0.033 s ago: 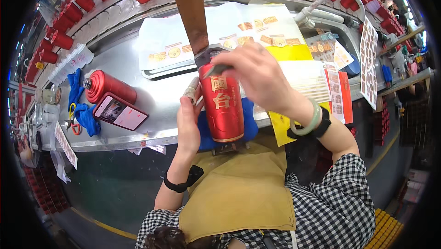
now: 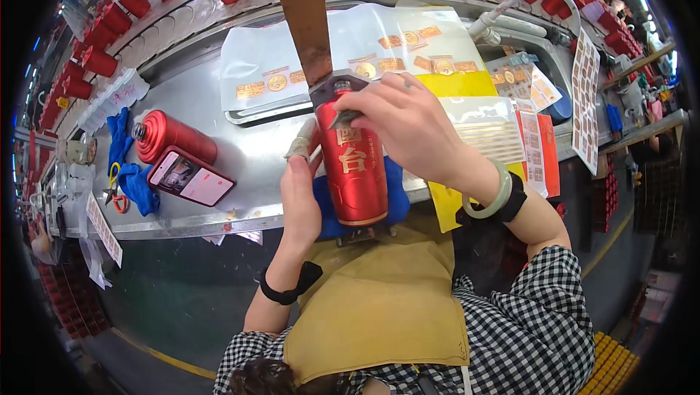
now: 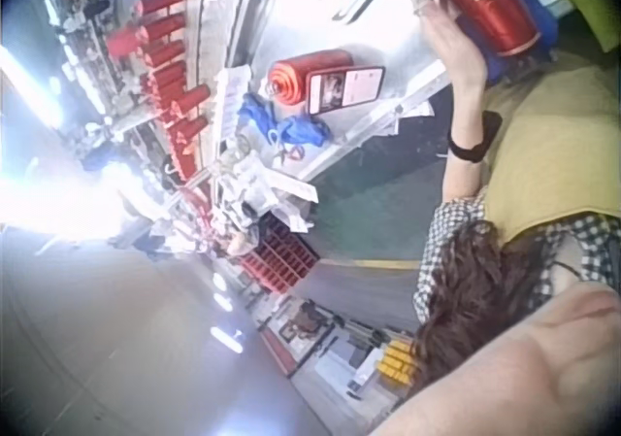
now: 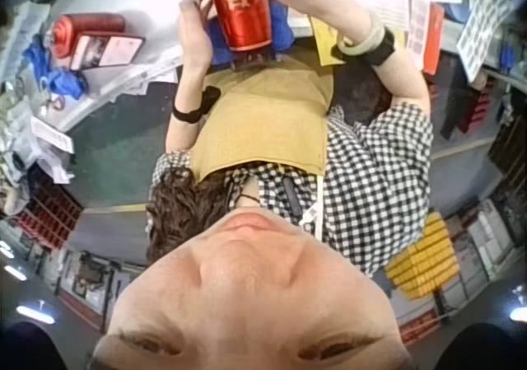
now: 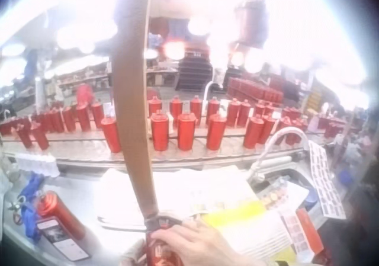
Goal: Applying decorative and informational labels to red cylindrical canisters on a factory production line.
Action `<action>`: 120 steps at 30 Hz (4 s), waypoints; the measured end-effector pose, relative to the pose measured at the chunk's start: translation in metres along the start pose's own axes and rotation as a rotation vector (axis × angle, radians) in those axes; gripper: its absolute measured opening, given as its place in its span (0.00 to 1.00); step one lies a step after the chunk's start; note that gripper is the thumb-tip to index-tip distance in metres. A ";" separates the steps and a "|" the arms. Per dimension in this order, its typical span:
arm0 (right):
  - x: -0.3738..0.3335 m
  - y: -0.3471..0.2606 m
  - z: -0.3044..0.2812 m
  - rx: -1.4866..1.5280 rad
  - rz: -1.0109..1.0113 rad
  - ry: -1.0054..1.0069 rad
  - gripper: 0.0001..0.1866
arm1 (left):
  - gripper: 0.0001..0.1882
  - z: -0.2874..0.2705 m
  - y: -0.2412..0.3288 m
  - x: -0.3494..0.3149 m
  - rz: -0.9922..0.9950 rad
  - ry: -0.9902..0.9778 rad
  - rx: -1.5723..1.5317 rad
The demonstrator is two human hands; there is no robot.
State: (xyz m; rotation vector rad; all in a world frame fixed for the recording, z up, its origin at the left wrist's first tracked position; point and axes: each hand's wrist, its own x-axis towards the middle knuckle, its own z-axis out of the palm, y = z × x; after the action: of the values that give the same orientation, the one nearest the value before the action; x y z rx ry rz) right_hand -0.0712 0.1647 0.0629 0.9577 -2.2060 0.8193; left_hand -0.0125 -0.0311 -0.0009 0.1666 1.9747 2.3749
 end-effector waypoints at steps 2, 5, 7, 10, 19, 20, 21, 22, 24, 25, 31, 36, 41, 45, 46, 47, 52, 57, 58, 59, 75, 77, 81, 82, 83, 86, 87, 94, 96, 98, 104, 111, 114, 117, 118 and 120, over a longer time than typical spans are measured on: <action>0.007 0.011 -0.006 -0.033 0.050 -0.049 0.11 | 0.41 -0.003 0.004 0.003 0.167 0.003 0.146; 0.016 0.034 -0.019 -0.239 0.100 0.015 0.10 | 0.34 -0.006 0.005 0.015 0.456 -0.108 0.654; 0.015 0.033 -0.027 -0.197 0.134 0.044 0.10 | 0.35 -0.012 0.011 0.022 0.477 -0.156 0.756; 0.009 0.029 -0.035 -0.131 0.200 0.064 0.10 | 0.41 -0.010 0.022 0.031 0.513 -0.210 0.927; 0.005 0.017 -0.039 -0.141 0.226 0.063 0.12 | 0.39 -0.022 0.015 0.047 0.617 -0.215 0.948; 0.006 0.016 -0.037 -0.182 0.210 0.041 0.13 | 0.39 -0.020 0.013 0.045 0.618 -0.212 0.948; 0.009 0.013 -0.036 -0.248 0.168 0.004 0.13 | 0.38 -0.018 0.013 0.043 0.555 -0.177 0.836; 0.011 0.010 -0.031 -0.246 0.165 0.004 0.13 | 0.36 -0.016 0.012 0.041 0.492 -0.141 0.724; 0.016 0.001 -0.022 -0.221 0.082 -0.049 0.13 | 0.31 -0.016 0.008 0.035 0.438 -0.113 0.657; 0.016 -0.001 -0.016 -0.143 0.069 -0.102 0.13 | 0.35 -0.015 0.005 0.032 0.418 -0.076 0.604; 0.034 0.010 -0.002 -0.295 -0.116 -0.108 0.09 | 0.56 -0.016 -0.010 0.004 -0.072 -0.005 -0.053; -0.016 -0.043 0.010 -0.306 -0.373 -0.208 0.13 | 0.58 -0.013 -0.017 -0.004 -0.250 0.034 -0.418; 0.004 -0.028 0.013 -0.221 -0.180 -0.247 0.09 | 0.55 -0.016 -0.017 -0.009 -0.251 0.082 -0.409; 0.041 0.018 0.003 -0.462 -0.250 -0.137 0.11 | 0.56 -0.007 -0.013 -0.013 -0.174 0.095 -0.326; 0.035 0.016 0.003 -0.462 -0.252 -0.133 0.11 | 0.56 -0.009 -0.015 -0.014 -0.171 0.095 -0.323; 0.022 0.010 0.006 -0.388 -0.286 -0.123 0.13 | 0.55 -0.011 -0.020 -0.014 -0.114 0.067 -0.248; -0.041 -0.044 -0.007 0.034 -0.529 -0.274 0.12 | 0.55 -0.008 -0.020 -0.006 0.010 0.060 -0.092; -0.005 0.018 0.002 -0.117 0.011 -0.017 0.11 | 0.57 0.005 -0.006 -0.004 0.162 0.079 0.266; 0.004 0.033 -0.002 -0.237 -0.002 -0.002 0.09 | 0.57 0.006 -0.006 -0.003 0.162 0.075 0.268; 0.006 0.035 -0.006 -0.233 -0.043 0.005 0.09 | 0.58 0.007 -0.004 -0.003 0.172 0.076 0.302; -0.023 0.041 -0.010 -0.129 0.017 0.084 0.08 | 0.63 -0.002 0.010 -0.004 0.246 -0.042 0.627; -0.044 0.022 -0.009 -0.079 -0.096 -0.003 0.09 | 0.63 0.000 0.011 -0.003 0.271 -0.047 0.596; -0.079 -0.003 -0.014 0.186 -0.287 -0.113 0.14 | 0.64 -0.002 0.011 -0.003 0.261 -0.047 0.612; -0.076 -0.003 -0.019 0.213 -0.280 -0.166 0.14 | 0.61 -0.004 0.013 -0.004 0.282 -0.071 0.640; -0.071 -0.001 -0.017 0.241 -0.142 -0.165 0.15 | 0.58 -0.005 0.014 -0.005 0.304 -0.095 0.668; -0.048 0.024 -0.002 0.128 0.146 0.023 0.13 | 0.59 0.003 0.020 -0.002 0.368 -0.098 0.785; -0.038 0.036 -0.002 0.011 0.152 0.047 0.12 | 0.54 0.002 0.019 -0.002 0.385 -0.128 0.812; -0.011 0.030 -0.026 -0.024 0.178 0.114 0.11 | 0.47 0.024 0.049 -0.008 0.310 -0.302 1.229; -0.013 0.022 -0.031 -0.020 0.211 0.090 0.11 | 0.47 0.017 0.042 -0.011 0.326 -0.309 1.229; -0.014 0.019 -0.034 0.058 0.249 0.104 0.12 | 0.49 0.007 0.028 -0.015 0.431 -0.281 1.141; 0.000 0.013 -0.024 -0.025 0.141 0.021 0.13 | 0.68 0.011 0.018 -0.027 0.409 -0.159 0.896; -0.020 -0.042 0.005 -0.012 -0.286 -0.287 0.13 | 0.66 -0.002 -0.004 -0.030 0.273 -0.208 0.745; -0.007 -0.025 0.015 -0.119 -0.103 -0.276 0.13 | 0.59 0.009 -0.007 -0.040 0.004 -0.043 0.365; 0.022 0.002 0.009 -0.287 -0.086 -0.133 0.12 | 0.73 0.004 -0.019 -0.044 0.150 0.006 0.538; 0.021 0.003 0.005 -0.340 -0.192 -0.150 0.11 | 0.72 0.005 -0.018 -0.045 0.155 0.014 0.536; -0.001 -0.004 0.013 -0.292 -0.335 -0.151 0.09 | 0.63 0.004 -0.021 -0.051 0.126 0.020 0.483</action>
State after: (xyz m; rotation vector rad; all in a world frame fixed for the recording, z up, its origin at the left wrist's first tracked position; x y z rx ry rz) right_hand -0.0711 0.1538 0.0548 1.2244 -2.1289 0.2713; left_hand 0.0380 -0.0282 -0.0238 0.2922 2.5811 1.9173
